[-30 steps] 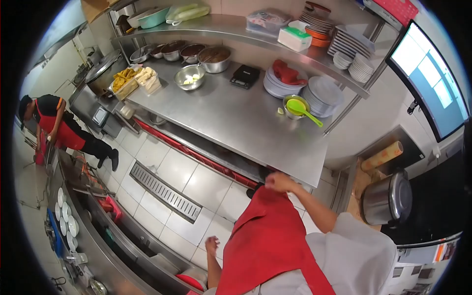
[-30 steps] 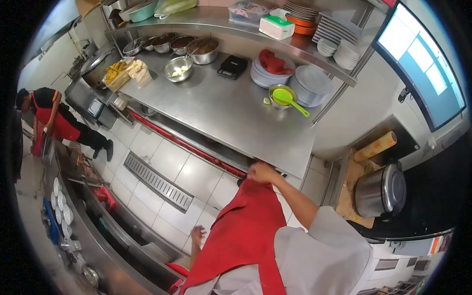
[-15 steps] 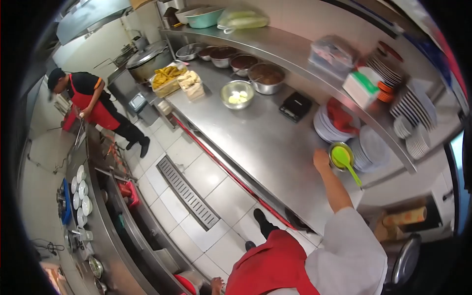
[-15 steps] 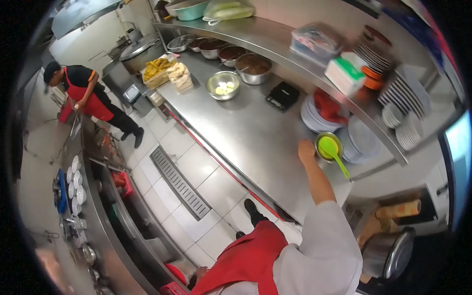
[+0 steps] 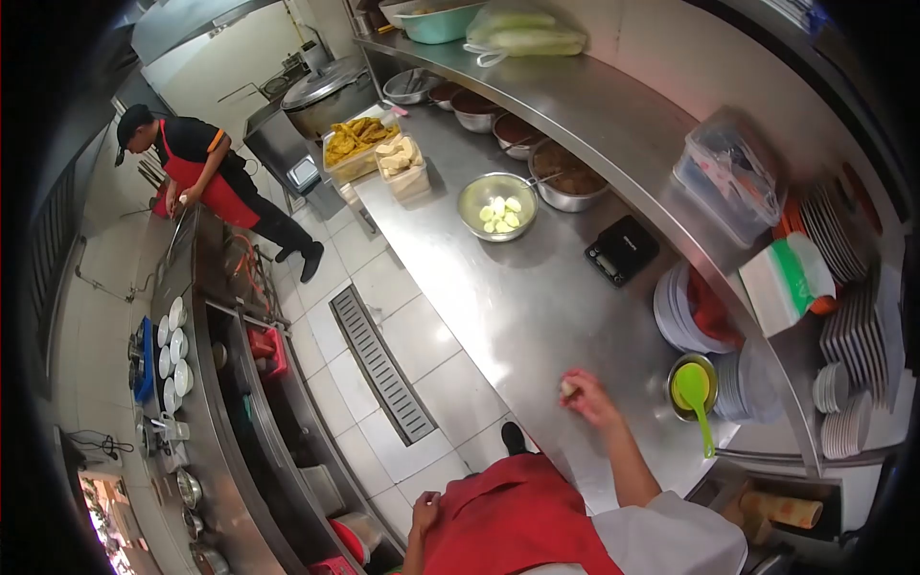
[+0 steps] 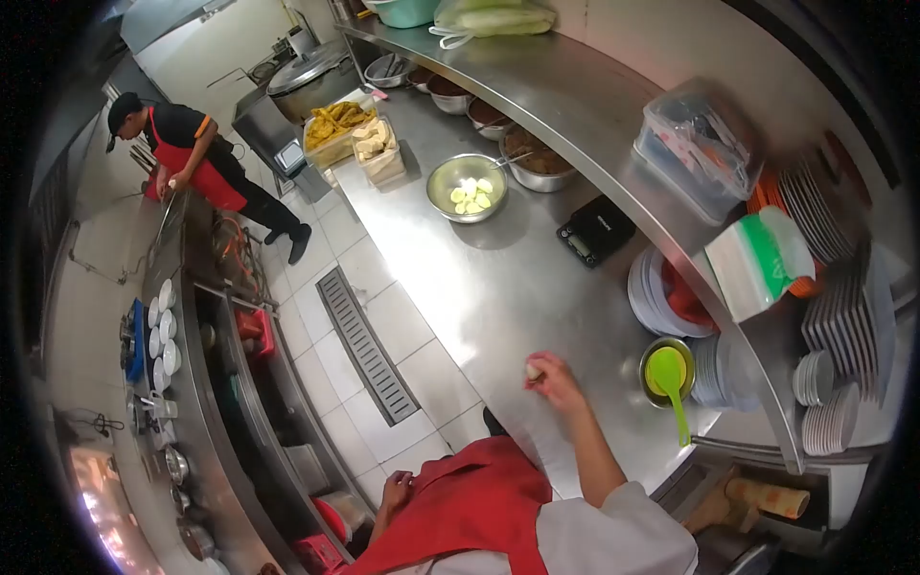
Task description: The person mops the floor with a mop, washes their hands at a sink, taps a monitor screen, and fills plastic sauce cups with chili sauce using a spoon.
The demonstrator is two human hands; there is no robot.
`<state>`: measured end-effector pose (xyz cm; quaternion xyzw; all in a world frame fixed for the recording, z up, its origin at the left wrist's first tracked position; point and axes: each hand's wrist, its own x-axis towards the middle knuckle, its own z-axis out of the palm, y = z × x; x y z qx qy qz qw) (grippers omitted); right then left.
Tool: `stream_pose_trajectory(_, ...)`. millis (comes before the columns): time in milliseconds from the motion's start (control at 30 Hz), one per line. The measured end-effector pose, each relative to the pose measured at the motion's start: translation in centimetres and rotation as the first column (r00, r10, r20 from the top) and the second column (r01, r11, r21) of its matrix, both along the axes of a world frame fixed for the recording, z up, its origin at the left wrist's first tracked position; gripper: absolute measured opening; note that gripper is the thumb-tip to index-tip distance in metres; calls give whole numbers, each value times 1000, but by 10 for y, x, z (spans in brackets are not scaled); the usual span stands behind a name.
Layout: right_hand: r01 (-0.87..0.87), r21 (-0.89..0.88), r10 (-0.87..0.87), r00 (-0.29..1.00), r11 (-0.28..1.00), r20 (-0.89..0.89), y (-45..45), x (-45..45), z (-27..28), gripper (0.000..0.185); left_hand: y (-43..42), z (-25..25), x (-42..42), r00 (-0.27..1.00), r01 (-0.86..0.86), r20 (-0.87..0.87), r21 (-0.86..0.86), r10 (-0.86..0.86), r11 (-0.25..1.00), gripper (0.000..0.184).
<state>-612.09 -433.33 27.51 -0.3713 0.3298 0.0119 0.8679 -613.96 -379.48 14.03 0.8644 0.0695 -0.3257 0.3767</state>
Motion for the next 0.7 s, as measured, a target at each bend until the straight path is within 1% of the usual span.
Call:
stream_pose_trajectory(100,-135,-22,134,990,991,-35,23,26,-2,17,-24,19,10,996,76,-52,-1,-76,997,39)
stream_pose_trajectory(200,-179,-121,170,982,976,-80,32,58,10,21,-33,29,26,999,37,-38,22,-36,999,38)
stream_pose_trajectory(300,-74,-179,74,997,981,-7,21,98,30,26,-31,22,54,999,-9,-34,-53,7,999,38)
stream_pose_trajectory(333,-48,-172,56,998,984,38,14,109,46,32,-34,29,65,1000,15,-20,-10,-16,1000,37)
stream_pose_trajectory(433,71,-222,-54,995,972,85,-5,154,85,35,-46,39,110,997,73,-26,-54,-74,996,37)
stream_pose_trajectory(467,97,-271,-61,989,958,137,-14,170,93,36,-48,30,131,993,121,-1,-46,-121,992,34)
stream_pose_trajectory(533,155,-365,-71,970,918,235,-29,199,104,38,-60,29,175,985,170,24,-108,-168,979,31)
stream_pose_trajectory(567,207,-417,-103,961,885,258,-35,212,113,38,-71,29,202,981,196,38,-143,-193,970,30)
stream_pose_trajectory(633,304,-511,-165,940,804,299,-39,237,138,39,-89,12,261,942,289,236,-218,-237,932,29)
stream_pose_trajectory(667,365,-541,-221,924,757,314,-39,250,153,39,-103,22,294,916,349,272,-180,-294,920,29)
stream_pose_trajectory(700,420,-572,-272,904,705,328,-37,262,168,39,-127,52,329,886,404,305,-141,-349,904,29)
